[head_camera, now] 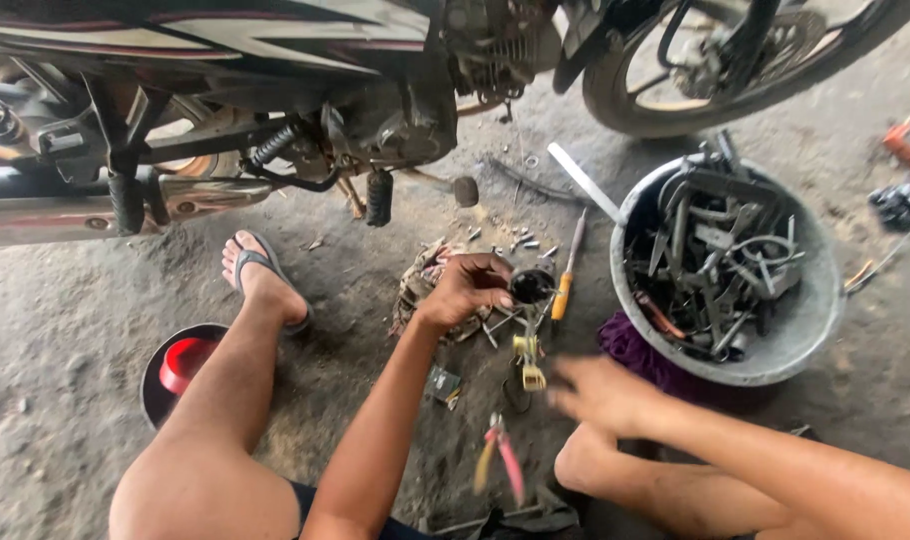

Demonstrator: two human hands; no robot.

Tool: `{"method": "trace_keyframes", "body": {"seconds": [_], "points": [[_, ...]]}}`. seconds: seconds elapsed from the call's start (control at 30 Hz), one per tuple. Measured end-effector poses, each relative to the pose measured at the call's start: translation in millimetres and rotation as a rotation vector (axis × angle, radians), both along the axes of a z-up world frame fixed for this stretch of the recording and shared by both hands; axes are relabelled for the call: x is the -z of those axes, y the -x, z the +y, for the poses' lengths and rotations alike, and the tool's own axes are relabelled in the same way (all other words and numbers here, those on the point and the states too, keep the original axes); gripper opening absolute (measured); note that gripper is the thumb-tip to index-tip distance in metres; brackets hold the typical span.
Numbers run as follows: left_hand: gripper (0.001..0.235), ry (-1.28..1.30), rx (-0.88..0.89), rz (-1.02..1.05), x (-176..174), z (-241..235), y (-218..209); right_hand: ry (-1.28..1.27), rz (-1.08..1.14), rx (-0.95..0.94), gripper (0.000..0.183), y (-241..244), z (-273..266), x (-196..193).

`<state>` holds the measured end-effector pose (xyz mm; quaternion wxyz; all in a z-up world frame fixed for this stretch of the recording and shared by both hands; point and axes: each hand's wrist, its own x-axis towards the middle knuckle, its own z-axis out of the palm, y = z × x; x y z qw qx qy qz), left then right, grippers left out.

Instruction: The person sits on the ground and works on a motorcycle stator assembly. They use pliers to remove a wire clip, then insert a wire into the assembly and secure it with the clip.

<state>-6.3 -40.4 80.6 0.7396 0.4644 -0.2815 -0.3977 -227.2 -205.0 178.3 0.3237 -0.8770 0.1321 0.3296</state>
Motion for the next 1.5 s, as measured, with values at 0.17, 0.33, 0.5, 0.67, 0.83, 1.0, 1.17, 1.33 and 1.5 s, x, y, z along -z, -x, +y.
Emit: {"method": "trace_keyframes", "body": {"seconds": [0.17,0.33,0.5,0.67,0.83,1.0,1.17,1.33,1.5], "points": [[0.027,0.181,0.005,-0.09,-72.3,-9.3,16.3,-0.031,-0.291,0.399,0.026,-33.1,-9.2,-106.8],[0.026,0.188,-0.061,-0.228,-110.6,-12.7,26.1,-0.139,-0.708,0.396,0.029,-21.8,-9.7,-141.8],[0.023,0.382,0.039,-0.166,-128.1,-14.2,31.3,-0.072,-0.89,0.26,0.029,-16.4,-5.7,-150.1],[0.023,0.4,0.064,-0.084,-128.9,-13.8,33.8,-0.048,-0.926,0.239,0.028,-13.5,-5.2,-154.4],[0.026,0.414,0.046,0.052,-121.0,-20.2,40.7,-0.094,-0.87,0.323,0.029,-12.3,-6.2,-153.3],[0.034,0.441,0.056,0.209,-116.5,-25.9,47.9,-0.08,-0.865,0.371,0.026,-9.4,-9.3,-149.3],[0.032,0.518,0.072,0.274,-110.5,-31.5,51.9,-0.133,-0.849,0.378,0.026,-6.0,-12.2,-144.0],[0.028,0.557,0.082,0.326,-103.8,-36.0,53.5,-0.141,-0.836,0.373,0.025,-4.9,-11.5,-145.8],[0.032,0.625,0.156,0.416,-108.7,-40.7,58.8,-0.165,-0.86,0.36,0.023,-4.0,-9.5,-147.5]]}}
